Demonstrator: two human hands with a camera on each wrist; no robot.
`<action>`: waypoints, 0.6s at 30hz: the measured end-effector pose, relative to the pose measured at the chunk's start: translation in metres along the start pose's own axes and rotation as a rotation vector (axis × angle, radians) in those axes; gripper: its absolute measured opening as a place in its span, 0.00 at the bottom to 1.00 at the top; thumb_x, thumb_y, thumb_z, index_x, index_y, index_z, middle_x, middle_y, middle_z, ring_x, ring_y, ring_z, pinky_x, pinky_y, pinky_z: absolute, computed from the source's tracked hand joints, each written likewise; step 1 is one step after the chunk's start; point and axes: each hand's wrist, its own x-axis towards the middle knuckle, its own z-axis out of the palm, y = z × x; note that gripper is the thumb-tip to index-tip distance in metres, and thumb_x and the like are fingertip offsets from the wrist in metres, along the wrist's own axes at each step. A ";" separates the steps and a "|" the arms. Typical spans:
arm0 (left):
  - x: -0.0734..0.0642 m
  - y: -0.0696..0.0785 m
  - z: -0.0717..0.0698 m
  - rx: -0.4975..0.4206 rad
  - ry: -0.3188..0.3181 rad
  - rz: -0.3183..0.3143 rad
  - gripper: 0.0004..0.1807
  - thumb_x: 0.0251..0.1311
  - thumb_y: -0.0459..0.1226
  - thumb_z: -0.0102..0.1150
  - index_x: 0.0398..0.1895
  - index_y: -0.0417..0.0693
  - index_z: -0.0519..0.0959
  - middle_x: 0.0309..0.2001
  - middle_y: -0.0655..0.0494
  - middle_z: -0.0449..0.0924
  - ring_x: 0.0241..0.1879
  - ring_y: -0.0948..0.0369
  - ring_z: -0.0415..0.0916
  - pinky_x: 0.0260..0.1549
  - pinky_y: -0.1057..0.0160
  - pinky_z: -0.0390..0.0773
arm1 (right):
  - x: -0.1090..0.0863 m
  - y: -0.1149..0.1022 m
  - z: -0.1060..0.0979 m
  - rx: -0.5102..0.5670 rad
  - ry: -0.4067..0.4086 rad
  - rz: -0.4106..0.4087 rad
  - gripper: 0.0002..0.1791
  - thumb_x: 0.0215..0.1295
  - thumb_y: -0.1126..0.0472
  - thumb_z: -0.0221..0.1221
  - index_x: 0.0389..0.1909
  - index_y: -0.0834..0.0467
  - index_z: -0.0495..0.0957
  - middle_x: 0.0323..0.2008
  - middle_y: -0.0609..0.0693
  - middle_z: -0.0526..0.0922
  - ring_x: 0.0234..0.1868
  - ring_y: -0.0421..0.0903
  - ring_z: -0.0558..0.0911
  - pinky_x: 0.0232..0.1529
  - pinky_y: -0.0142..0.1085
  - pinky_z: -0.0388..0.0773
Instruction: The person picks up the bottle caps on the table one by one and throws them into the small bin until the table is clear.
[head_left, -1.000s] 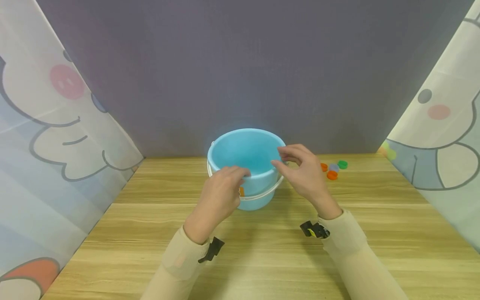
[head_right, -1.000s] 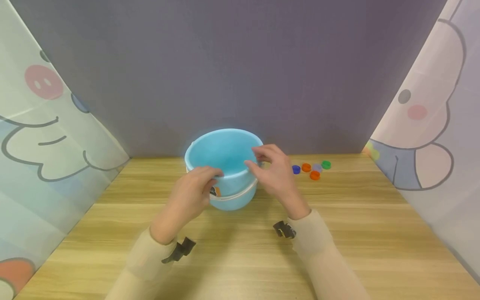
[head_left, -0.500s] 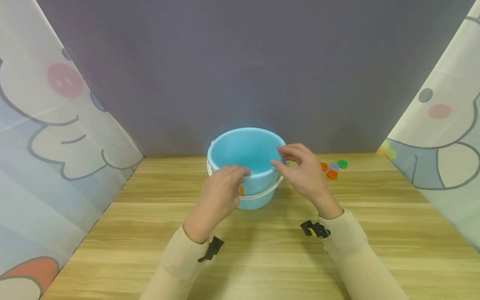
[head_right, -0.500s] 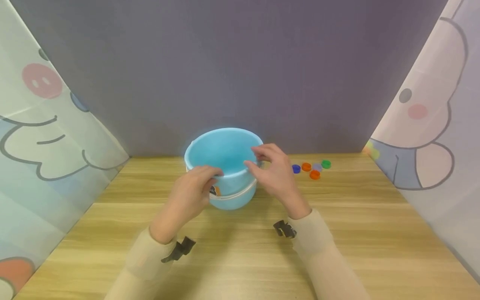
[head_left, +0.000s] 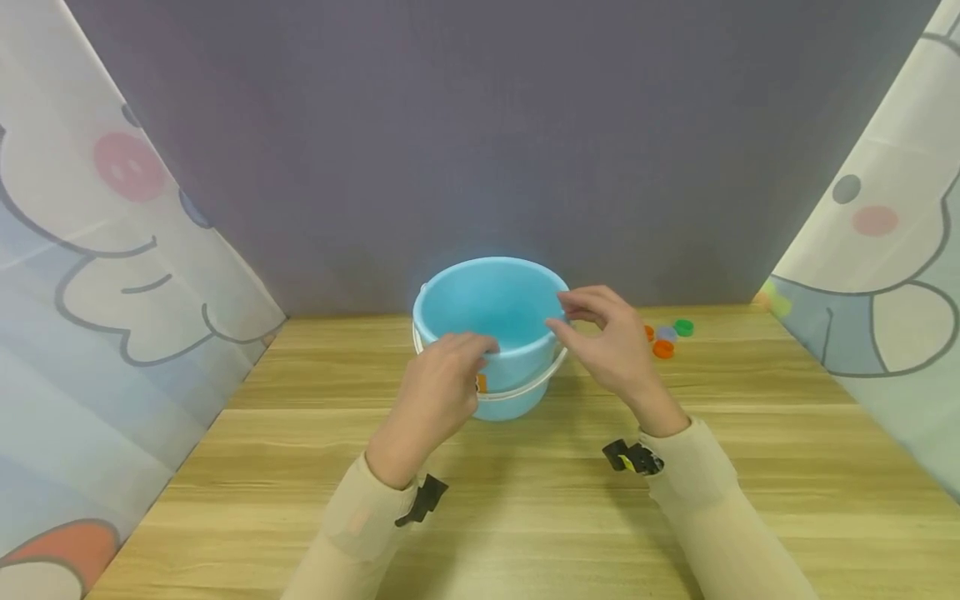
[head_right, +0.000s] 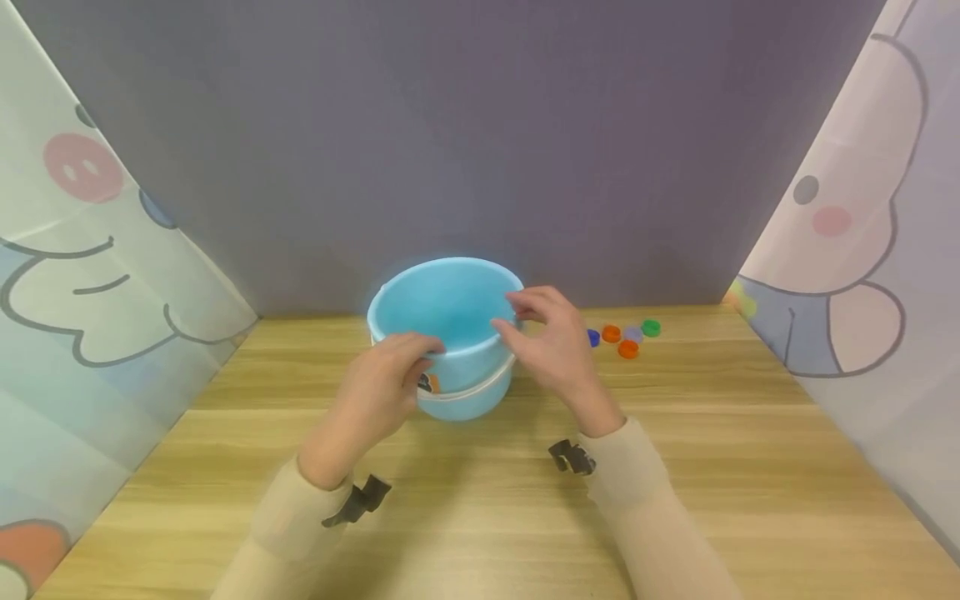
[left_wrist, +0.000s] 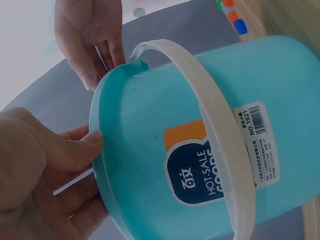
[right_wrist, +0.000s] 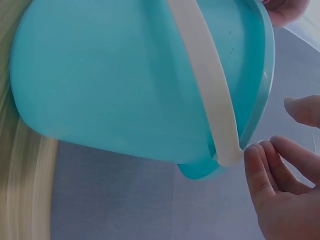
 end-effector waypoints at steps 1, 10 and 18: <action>0.000 0.000 0.000 0.000 0.000 -0.002 0.25 0.42 0.16 0.66 0.44 0.47 0.83 0.38 0.54 0.85 0.37 0.54 0.80 0.29 0.59 0.80 | 0.000 0.000 -0.001 0.001 0.004 0.005 0.19 0.62 0.67 0.69 0.52 0.69 0.82 0.51 0.61 0.80 0.51 0.58 0.81 0.57 0.40 0.80; 0.000 0.001 0.000 -0.003 -0.008 -0.007 0.25 0.43 0.16 0.65 0.44 0.46 0.84 0.38 0.54 0.86 0.38 0.54 0.81 0.29 0.59 0.80 | 0.000 0.002 -0.009 0.040 0.047 0.017 0.18 0.62 0.67 0.68 0.51 0.71 0.82 0.49 0.60 0.80 0.48 0.51 0.80 0.55 0.34 0.80; 0.000 0.000 0.000 0.009 -0.003 0.001 0.25 0.43 0.17 0.65 0.44 0.46 0.84 0.39 0.55 0.86 0.38 0.54 0.81 0.31 0.58 0.81 | 0.003 0.009 -0.018 0.034 0.037 0.003 0.18 0.64 0.68 0.67 0.53 0.71 0.81 0.50 0.62 0.81 0.49 0.51 0.81 0.54 0.28 0.78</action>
